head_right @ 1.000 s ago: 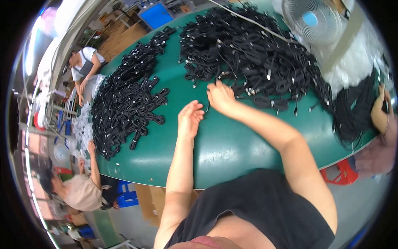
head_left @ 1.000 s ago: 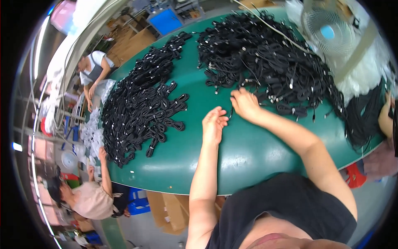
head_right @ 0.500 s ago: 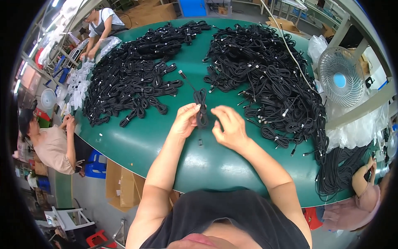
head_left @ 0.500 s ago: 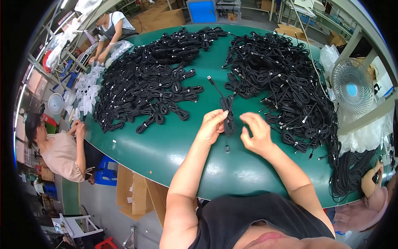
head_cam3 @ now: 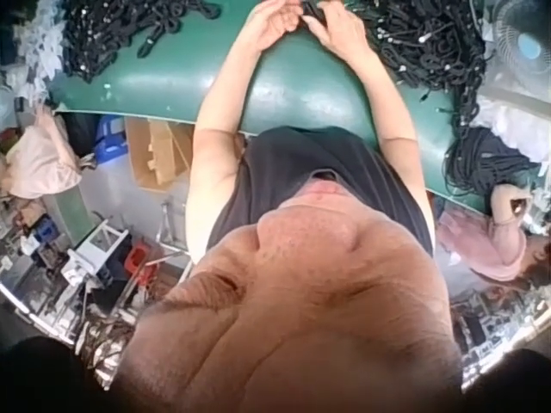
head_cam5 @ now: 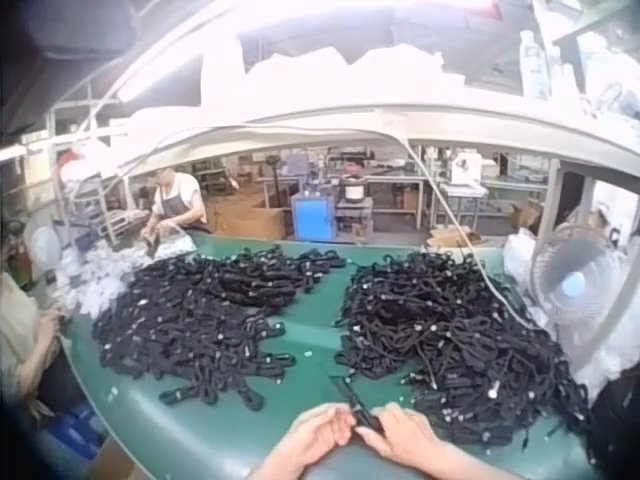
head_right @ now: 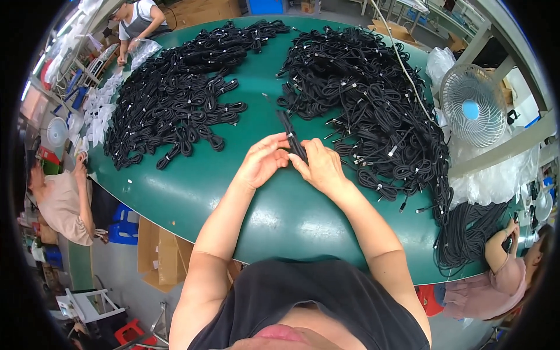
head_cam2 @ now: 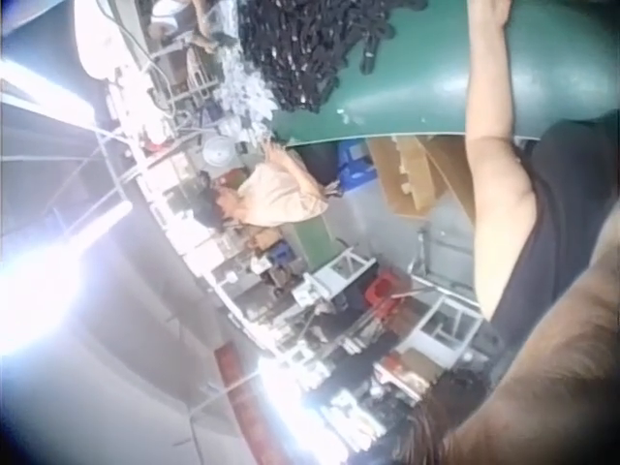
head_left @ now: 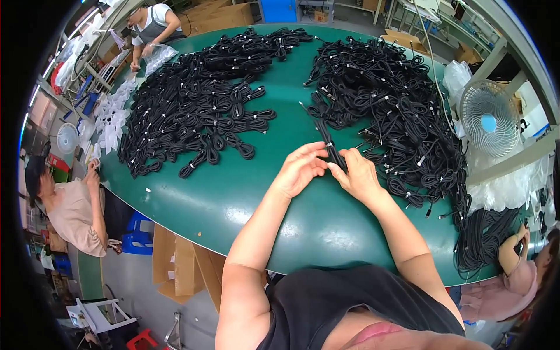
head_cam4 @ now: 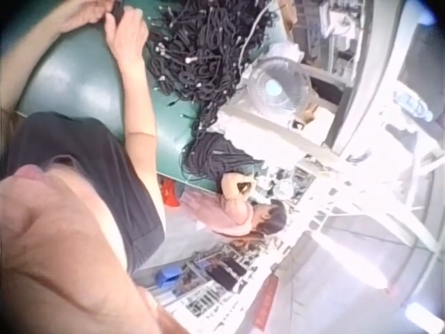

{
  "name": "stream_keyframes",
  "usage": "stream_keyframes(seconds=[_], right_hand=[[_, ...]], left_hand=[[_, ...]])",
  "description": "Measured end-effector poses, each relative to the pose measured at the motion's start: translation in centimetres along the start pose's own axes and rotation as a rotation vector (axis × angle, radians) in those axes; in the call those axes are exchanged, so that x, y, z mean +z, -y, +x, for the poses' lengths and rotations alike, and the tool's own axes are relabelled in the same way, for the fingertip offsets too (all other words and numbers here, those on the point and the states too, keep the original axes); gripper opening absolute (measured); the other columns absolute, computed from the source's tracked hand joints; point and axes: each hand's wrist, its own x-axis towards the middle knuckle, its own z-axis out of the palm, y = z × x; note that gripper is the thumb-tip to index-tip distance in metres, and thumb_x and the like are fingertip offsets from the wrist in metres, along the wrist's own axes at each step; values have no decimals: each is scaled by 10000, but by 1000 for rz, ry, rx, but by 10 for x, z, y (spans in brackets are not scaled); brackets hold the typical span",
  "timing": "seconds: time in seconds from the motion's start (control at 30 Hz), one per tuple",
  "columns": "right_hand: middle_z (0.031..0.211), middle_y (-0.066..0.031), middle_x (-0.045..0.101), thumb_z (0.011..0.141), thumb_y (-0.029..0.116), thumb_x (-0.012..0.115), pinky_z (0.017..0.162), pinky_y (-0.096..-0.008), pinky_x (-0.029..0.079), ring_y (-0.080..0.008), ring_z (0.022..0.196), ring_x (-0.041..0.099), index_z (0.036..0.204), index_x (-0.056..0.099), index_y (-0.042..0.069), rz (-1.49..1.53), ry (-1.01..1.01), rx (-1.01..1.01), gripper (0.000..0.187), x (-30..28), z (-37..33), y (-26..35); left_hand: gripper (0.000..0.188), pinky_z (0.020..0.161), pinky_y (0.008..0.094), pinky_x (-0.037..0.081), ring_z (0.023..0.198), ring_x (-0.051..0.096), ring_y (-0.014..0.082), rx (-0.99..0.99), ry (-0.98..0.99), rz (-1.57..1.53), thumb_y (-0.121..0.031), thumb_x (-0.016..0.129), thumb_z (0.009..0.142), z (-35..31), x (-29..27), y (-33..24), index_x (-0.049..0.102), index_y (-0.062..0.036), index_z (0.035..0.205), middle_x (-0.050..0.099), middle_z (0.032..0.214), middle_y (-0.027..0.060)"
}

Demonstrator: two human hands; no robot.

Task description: Bundling and organizing a large quantity of black USB cables on a workbench.

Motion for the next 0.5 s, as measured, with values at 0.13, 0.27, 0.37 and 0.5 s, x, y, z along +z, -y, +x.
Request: stream_keyframes(seconds=[0.13, 0.27, 0.37, 0.5], right_hand=[[777, -146, 534, 792, 274, 643, 531, -385, 471, -309, 608, 577, 957, 556, -28, -1, 72, 26, 355, 4, -6, -4], [777, -120, 537, 814, 226, 623, 567, -296, 443, -205, 614, 539, 1113, 553, -9, 356, 256, 132, 386, -5, 1, 4], [775, -103, 540, 827, 193, 613, 570, -288, 443, -166, 619, 538, 1085, 572, -9, 554, 369, 265, 330, -9, 3, 0], [763, -84, 562, 824, 109, 599, 589, -273, 449, -131, 646, 548, 984, 609, -34, 586, 383, 414, 215, -6, 2, -6]], left_hand=[[376, 608, 251, 449, 736, 561, 133, -32, -89, 39, -202, 558, 882, 0, 2, 18, 437, -15, 1184, 580, 955, 94], [279, 501, 210, 406, 663, 567, 115, 32, -151, 107, -242, 554, 885, 2, -4, 17, 444, -47, 1051, 617, 875, 99], [303, 517, 201, 415, 772, 594, 146, 44, -170, 149, -235, 538, 889, 3, -8, 13, 447, -41, 1104, 604, 1008, 134], [277, 501, 206, 400, 728, 584, 114, 18, -193, 110, -239, 530, 895, 4, -8, 8, 458, -43, 1078, 619, 983, 141]])
